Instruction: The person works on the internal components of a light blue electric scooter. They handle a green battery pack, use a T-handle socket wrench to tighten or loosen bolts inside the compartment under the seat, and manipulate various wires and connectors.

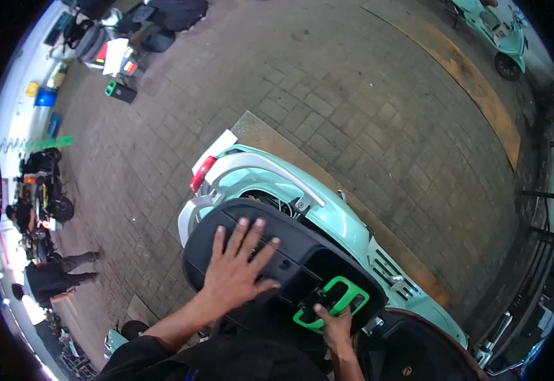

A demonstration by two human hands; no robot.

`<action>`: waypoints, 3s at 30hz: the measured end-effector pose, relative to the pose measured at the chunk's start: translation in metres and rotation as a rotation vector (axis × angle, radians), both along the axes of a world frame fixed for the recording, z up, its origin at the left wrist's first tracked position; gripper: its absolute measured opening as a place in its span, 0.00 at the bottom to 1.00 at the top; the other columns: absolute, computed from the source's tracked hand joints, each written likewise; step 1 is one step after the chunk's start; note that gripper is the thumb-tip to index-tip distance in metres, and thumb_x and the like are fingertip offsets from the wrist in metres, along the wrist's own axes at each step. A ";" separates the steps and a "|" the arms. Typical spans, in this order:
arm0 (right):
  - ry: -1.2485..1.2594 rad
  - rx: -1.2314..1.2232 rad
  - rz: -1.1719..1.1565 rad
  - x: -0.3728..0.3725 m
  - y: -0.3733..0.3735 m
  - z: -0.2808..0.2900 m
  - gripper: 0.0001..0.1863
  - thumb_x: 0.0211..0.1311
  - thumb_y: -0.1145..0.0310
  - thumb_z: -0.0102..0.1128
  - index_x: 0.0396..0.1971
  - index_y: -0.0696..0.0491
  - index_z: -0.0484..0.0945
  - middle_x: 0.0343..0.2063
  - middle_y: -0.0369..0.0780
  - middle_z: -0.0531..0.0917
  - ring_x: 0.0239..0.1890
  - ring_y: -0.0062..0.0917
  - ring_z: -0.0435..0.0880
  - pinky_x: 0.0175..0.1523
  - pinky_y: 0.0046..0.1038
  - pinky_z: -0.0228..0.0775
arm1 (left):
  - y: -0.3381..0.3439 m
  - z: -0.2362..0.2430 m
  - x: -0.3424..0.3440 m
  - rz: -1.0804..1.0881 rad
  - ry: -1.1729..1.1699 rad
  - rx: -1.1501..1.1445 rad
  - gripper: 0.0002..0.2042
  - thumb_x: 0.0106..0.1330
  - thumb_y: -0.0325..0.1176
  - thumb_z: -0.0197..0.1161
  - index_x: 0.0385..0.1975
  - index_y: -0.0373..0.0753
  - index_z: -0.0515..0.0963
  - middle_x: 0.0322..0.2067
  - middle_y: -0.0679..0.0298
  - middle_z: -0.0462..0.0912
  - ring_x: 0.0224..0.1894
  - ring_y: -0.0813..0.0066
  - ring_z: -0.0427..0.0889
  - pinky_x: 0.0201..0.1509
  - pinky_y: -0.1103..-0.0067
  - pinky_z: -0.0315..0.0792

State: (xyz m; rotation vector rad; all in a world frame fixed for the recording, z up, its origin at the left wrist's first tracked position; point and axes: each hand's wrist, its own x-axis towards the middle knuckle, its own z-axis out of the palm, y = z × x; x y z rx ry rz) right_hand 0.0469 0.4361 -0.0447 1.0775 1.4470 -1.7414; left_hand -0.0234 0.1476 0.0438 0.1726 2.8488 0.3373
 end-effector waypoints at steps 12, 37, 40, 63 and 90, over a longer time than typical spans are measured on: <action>0.097 0.203 0.064 -0.023 -0.020 -0.014 0.26 0.51 0.75 0.80 0.49 0.57 0.77 0.41 0.34 0.83 0.40 0.23 0.83 0.48 0.28 0.77 | -0.024 -0.067 -0.034 -0.035 0.066 0.112 0.38 0.61 0.69 0.59 0.60 0.43 0.75 0.76 0.50 0.55 0.79 0.45 0.49 0.77 0.46 0.39; 0.056 0.240 0.071 -0.009 -0.006 -0.028 0.32 0.47 0.76 0.82 0.54 0.58 0.75 0.43 0.35 0.82 0.43 0.22 0.83 0.50 0.27 0.77 | -0.032 -0.050 -0.032 -0.068 -0.009 0.122 0.45 0.53 0.75 0.61 0.65 0.47 0.72 0.77 0.57 0.56 0.79 0.48 0.48 0.77 0.47 0.37; 0.051 0.249 0.053 -0.007 -0.011 -0.026 0.33 0.46 0.75 0.83 0.53 0.57 0.75 0.42 0.34 0.82 0.42 0.22 0.82 0.49 0.26 0.77 | -0.031 -0.054 -0.025 -0.042 -0.001 0.150 0.44 0.54 0.74 0.61 0.65 0.47 0.72 0.77 0.57 0.57 0.79 0.49 0.49 0.77 0.45 0.39; -0.053 0.204 0.061 -0.006 -0.003 -0.054 0.36 0.50 0.80 0.79 0.60 0.58 0.72 0.50 0.38 0.80 0.49 0.27 0.80 0.54 0.30 0.75 | -0.069 -0.061 -0.039 -0.244 -0.202 0.186 0.35 0.63 0.33 0.63 0.73 0.59 0.64 0.78 0.71 0.55 0.79 0.61 0.53 0.77 0.57 0.53; 0.023 0.128 -0.039 -0.012 -0.008 -0.060 0.27 0.54 0.78 0.77 0.55 0.52 0.77 0.41 0.35 0.83 0.36 0.26 0.82 0.41 0.31 0.76 | -0.036 -0.113 -0.022 -0.195 0.233 0.166 0.30 0.71 0.51 0.58 0.71 0.50 0.66 0.76 0.61 0.59 0.78 0.57 0.56 0.77 0.51 0.51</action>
